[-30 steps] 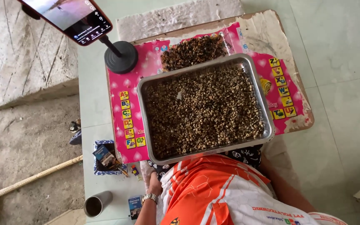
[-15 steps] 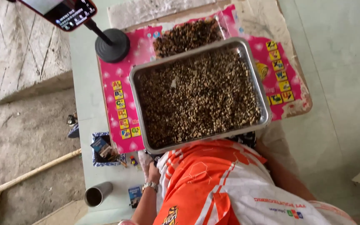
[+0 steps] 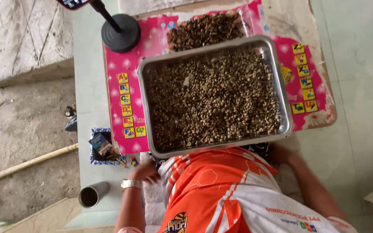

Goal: Manually sorting through a tray of coffee beans to remove defects or foreign material.

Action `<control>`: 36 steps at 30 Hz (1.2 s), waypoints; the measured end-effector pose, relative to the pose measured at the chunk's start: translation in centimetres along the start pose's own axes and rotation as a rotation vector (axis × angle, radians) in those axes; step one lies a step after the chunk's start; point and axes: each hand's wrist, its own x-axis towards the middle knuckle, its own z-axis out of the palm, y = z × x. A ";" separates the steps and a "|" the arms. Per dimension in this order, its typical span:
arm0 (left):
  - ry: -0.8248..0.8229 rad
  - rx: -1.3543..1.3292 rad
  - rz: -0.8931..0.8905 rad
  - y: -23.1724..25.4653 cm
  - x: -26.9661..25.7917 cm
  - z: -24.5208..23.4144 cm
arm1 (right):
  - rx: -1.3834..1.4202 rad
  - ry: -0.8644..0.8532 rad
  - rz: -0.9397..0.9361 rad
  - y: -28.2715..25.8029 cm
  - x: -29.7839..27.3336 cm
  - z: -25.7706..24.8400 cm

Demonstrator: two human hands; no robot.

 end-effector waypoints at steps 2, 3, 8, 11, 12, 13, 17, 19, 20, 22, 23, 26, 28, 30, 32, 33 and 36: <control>0.043 0.171 -0.049 2.5 -4.4 -3.3 | -0.030 -0.157 0.091 -0.8 -1.9 -2.2; 0.249 0.172 -0.075 3.8 -7.5 -5.2 | -0.227 -0.092 0.021 -3.3 -4.8 -3.6; 0.604 0.159 -0.050 12.7 -25.9 -6.7 | -0.559 -0.038 -0.005 -17.8 -20.3 -10.4; 0.878 0.434 0.658 16.5 -31.7 -2.3 | -0.540 -0.185 -0.122 -23.2 -30.8 -15.3; 0.798 0.422 0.947 18.0 -32.2 -1.1 | -0.349 -0.081 -0.474 -21.8 -31.7 -16.4; 0.700 0.399 1.236 19.6 -32.6 0.2 | -0.133 0.041 -0.804 -20.3 -32.8 -17.5; 0.421 0.522 1.433 25.4 -32.9 1.8 | -0.328 0.327 -0.816 -26.4 -31.1 -19.7; 0.320 0.799 1.165 26.5 -31.1 2.2 | -0.597 0.452 -0.724 -28.9 -29.3 -19.6; 0.327 0.798 1.164 27.4 -30.5 2.0 | -0.599 0.453 -0.731 -29.8 -28.4 -19.5; 0.074 1.133 0.811 28.8 -29.3 2.0 | -0.823 0.234 -0.493 -31.2 -26.6 -18.6; 0.070 1.133 0.803 29.3 -28.9 2.4 | -0.820 0.226 -0.495 -32.1 -25.8 -18.5; -0.033 1.224 0.832 31.9 -28.0 3.5 | -0.892 0.002 -0.490 -35.6 -24.6 -18.7; -0.076 1.096 1.068 33.3 -27.5 4.9 | -0.799 0.044 -0.537 -38.3 -25.4 -18.6; -0.004 1.056 1.171 35.1 -29.0 5.4 | -0.756 0.126 -0.615 -38.1 -24.0 -18.6; 0.086 1.020 1.280 36.3 -30.0 4.9 | -0.714 0.226 -0.699 -37.7 -23.6 -19.5; 0.198 0.977 1.366 36.1 -30.1 4.4 | -0.643 0.393 -0.809 -37.1 -23.9 -20.0; 0.316 0.877 1.472 34.8 -30.6 2.6 | -0.523 0.599 -0.952 -35.4 -25.4 -20.9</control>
